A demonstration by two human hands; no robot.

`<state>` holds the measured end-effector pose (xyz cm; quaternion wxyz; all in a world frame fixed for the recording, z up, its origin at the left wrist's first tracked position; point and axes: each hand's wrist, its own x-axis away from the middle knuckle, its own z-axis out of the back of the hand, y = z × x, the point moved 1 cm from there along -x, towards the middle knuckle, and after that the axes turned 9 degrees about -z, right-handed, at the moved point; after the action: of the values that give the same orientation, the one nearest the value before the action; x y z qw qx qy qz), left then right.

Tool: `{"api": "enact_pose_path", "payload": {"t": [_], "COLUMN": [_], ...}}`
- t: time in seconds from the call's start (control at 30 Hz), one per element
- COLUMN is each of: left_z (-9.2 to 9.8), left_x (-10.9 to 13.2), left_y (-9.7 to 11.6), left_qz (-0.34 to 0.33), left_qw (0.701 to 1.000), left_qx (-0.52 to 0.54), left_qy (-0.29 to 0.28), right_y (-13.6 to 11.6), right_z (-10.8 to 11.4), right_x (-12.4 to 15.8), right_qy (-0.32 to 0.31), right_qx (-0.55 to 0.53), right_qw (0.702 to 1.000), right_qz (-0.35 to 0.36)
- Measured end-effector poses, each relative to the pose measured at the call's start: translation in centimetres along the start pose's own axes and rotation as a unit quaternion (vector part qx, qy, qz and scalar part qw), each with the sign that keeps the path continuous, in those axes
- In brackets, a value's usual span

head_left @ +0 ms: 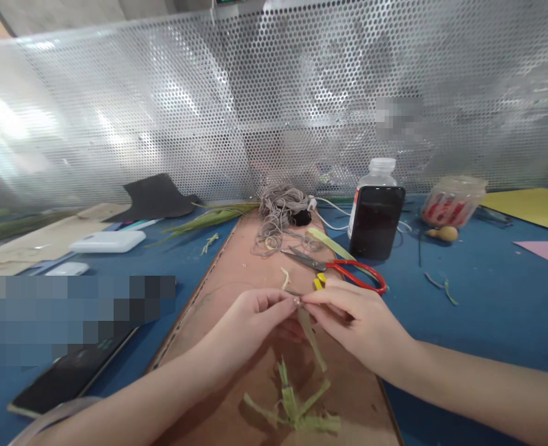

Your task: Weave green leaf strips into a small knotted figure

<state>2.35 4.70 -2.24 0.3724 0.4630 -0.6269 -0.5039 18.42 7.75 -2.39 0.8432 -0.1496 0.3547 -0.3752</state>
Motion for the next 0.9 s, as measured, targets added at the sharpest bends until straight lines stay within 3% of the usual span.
{"api": "enact_pose_path", "payload": {"t": [0.23, 0.57, 0.9], "left_z": [-0.16, 0.28, 0.58], "left_x": [0.12, 0.03, -0.04], "left_y": [0.01, -0.4, -0.2], "left_qz": [0.008, 0.026, -0.003], "left_qw": [1.0, 0.999, 0.997], "left_qx": [-0.027, -0.041, -0.074], "left_qy": [0.011, 0.008, 0.017], "right_y": [-0.19, -0.46, -0.22], "right_z": [0.11, 0.06, 0.24], "right_x": [0.09, -0.38, -0.52], "right_qy": [0.015, -0.068, -0.056], "right_qx": [-0.003, -0.096, -0.077], "right_qw": [1.0, 0.989, 0.992], "right_qz": [0.026, -0.092, -0.082]}}
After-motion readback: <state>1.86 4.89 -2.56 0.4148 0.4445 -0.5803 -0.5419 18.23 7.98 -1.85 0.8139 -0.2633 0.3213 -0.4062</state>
